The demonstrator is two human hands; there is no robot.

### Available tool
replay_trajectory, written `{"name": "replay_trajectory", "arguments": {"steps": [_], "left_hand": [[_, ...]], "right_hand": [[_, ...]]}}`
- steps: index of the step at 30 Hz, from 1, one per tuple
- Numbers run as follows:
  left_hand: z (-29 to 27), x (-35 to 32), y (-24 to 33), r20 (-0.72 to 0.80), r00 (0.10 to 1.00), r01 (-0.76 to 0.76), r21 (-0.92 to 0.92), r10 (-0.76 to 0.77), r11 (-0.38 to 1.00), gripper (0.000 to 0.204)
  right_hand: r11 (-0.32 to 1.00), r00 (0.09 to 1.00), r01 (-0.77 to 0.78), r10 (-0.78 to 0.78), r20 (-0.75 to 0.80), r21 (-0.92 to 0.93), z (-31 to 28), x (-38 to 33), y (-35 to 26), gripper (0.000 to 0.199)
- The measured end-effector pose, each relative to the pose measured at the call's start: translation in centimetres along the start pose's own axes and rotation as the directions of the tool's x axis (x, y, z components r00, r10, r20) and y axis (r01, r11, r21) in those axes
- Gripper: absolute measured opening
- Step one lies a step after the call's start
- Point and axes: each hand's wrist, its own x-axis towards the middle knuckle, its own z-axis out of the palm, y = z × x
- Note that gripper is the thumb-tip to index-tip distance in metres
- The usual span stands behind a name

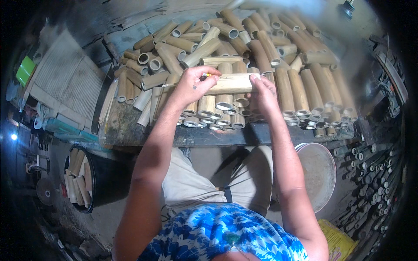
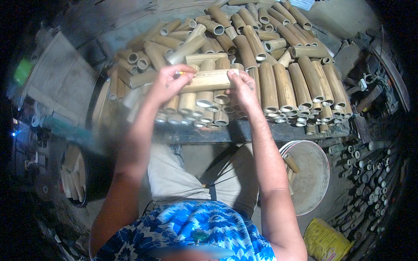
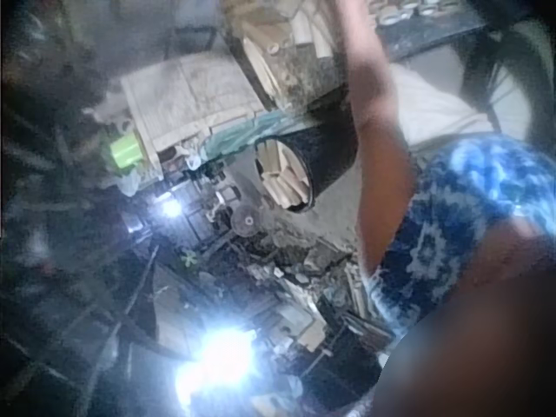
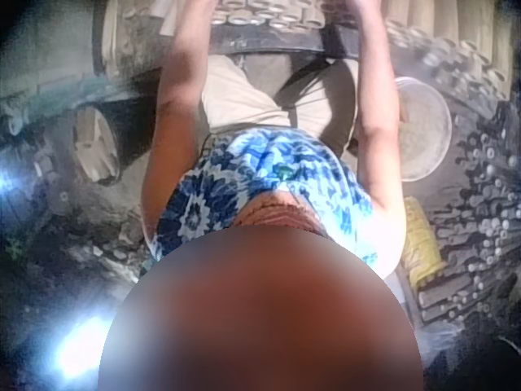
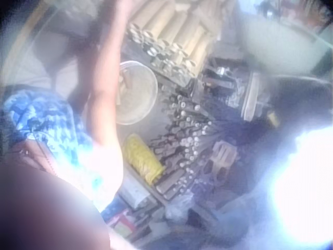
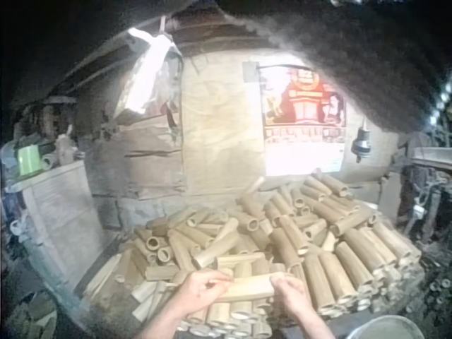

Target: The person repeatedly picks up cylindrical wooden handles from a table and uses a small handheld tool to scrape or smooth the surface. They rotate each handle while working and place the finished pieces into a nearby bucket.

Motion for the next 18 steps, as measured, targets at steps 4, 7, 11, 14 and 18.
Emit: {"name": "replay_trajectory", "arguments": {"steps": [4,7,11,14,18], "left_hand": [[0.33,0.62,-0.55,-0.012,0.999,0.047,-0.005,-0.047,0.999,0.017],[0.29,0.85,-0.85,-0.008,0.997,0.073,0.023,-0.073,0.997,0.017],[0.27,1.03,-0.97,-0.006,0.999,0.044,0.072,-0.044,0.996,0.017],[0.3,1.11,-0.84,-0.014,0.998,0.06,0.066,-0.06,0.996,0.016],[0.2,1.15,-0.33,0.02,0.996,0.086,0.048,-0.087,0.995,0.016]], "right_hand": [[1.0,1.0,0.028,-0.028,-0.004,-0.002,0.14,-0.25,-0.15,0.03],[0.998,0.999,0.041,-0.042,-0.025,-0.046,0.2,-0.21,-0.17,0.03],[0.999,0.999,0.041,-0.041,-0.019,-0.015,0.04,-0.21,-0.02,0.034],[0.999,1.0,0.031,-0.031,-0.007,-0.009,-0.07,-0.04,0.13,0.033],[0.999,0.999,0.041,-0.042,-0.012,-0.008,-0.01,0.17,0.33,0.034]]}}
